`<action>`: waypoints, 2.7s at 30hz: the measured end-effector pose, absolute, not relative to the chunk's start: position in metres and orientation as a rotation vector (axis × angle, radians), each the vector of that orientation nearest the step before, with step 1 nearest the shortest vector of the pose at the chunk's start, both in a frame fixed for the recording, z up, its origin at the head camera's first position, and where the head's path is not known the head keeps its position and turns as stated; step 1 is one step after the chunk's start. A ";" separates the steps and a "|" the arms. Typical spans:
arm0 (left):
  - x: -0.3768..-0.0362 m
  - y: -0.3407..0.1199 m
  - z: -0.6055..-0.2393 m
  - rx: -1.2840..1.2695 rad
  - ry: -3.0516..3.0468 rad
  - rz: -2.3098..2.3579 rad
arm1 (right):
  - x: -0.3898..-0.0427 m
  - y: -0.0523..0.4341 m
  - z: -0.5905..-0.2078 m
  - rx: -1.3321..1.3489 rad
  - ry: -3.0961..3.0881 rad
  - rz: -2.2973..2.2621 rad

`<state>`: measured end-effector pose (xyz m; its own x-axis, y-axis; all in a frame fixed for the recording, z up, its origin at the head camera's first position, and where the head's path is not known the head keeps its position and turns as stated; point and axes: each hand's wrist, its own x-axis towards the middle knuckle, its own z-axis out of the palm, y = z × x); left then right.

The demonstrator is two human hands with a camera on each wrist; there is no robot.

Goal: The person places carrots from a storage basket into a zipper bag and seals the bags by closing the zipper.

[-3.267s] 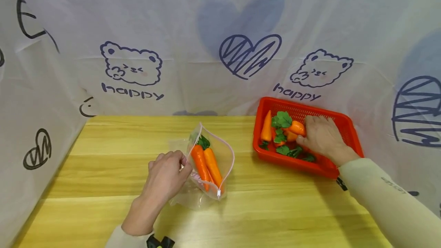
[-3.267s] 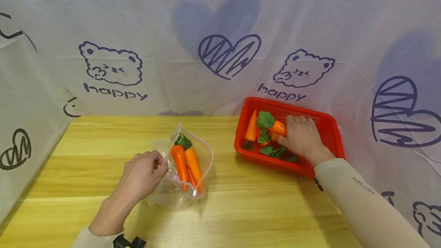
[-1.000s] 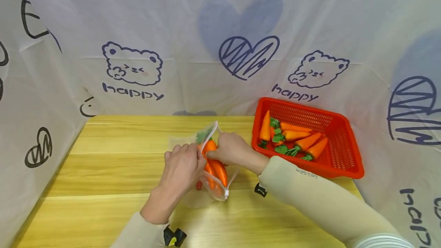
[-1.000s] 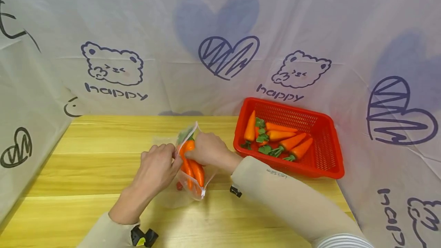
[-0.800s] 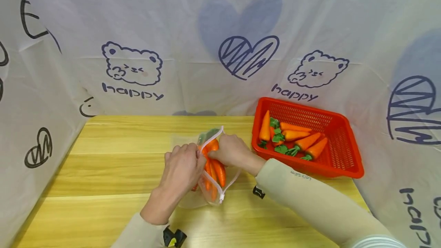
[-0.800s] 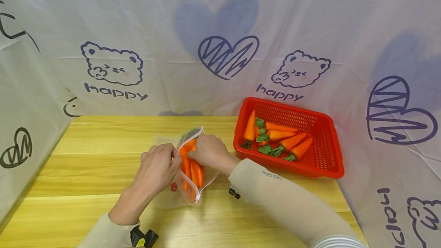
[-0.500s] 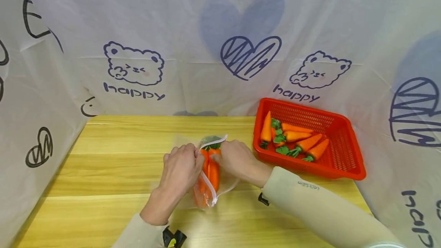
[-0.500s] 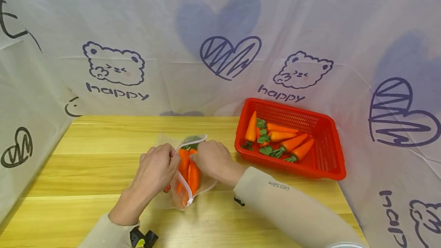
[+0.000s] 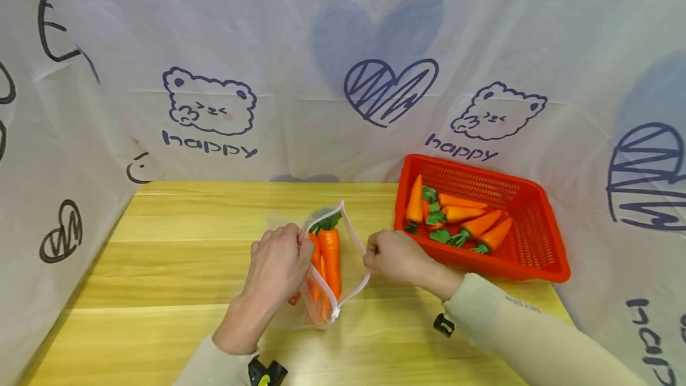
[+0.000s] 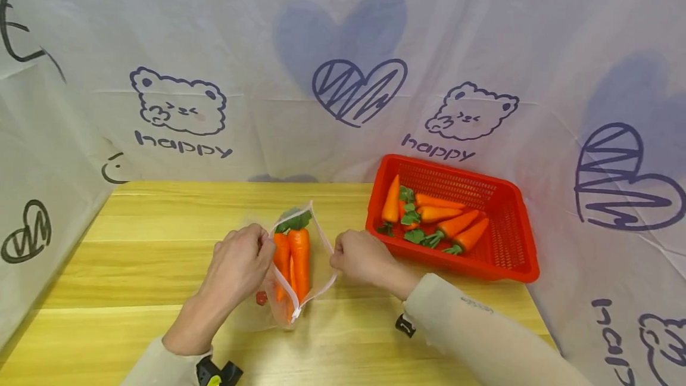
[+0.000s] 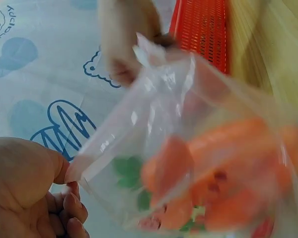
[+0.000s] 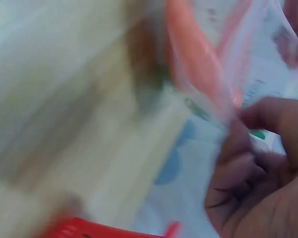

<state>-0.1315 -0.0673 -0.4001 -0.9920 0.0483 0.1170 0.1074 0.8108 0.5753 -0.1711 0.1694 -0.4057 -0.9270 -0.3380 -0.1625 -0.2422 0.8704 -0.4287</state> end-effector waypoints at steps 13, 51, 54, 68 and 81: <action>-0.124 -0.085 -0.413 -0.121 -2.976 -0.637 | -0.179 0.157 -0.398 -0.452 2.959 -0.601; -0.119 -0.102 -0.414 -0.117 -3.045 -0.613 | -0.267 0.340 -0.362 -0.466 3.122 -0.088; -0.119 -0.102 -0.414 -0.113 -3.043 -0.617 | -0.277 0.356 -0.375 -0.479 3.061 0.009; -0.118 -0.100 -0.413 -0.105 -3.053 -0.610 | -0.294 0.384 -0.423 -0.427 2.704 -0.012; -0.118 -0.102 -0.413 -0.098 -3.057 -0.630 | -0.302 0.381 -0.439 -0.320 2.673 -0.092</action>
<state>-0.1181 -0.1020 -0.4129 -0.9979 0.0574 0.0315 0.0652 0.9167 0.3943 -0.3017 0.3813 -0.4390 -0.8743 -0.2392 -0.4223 -0.2095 0.9709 -0.1162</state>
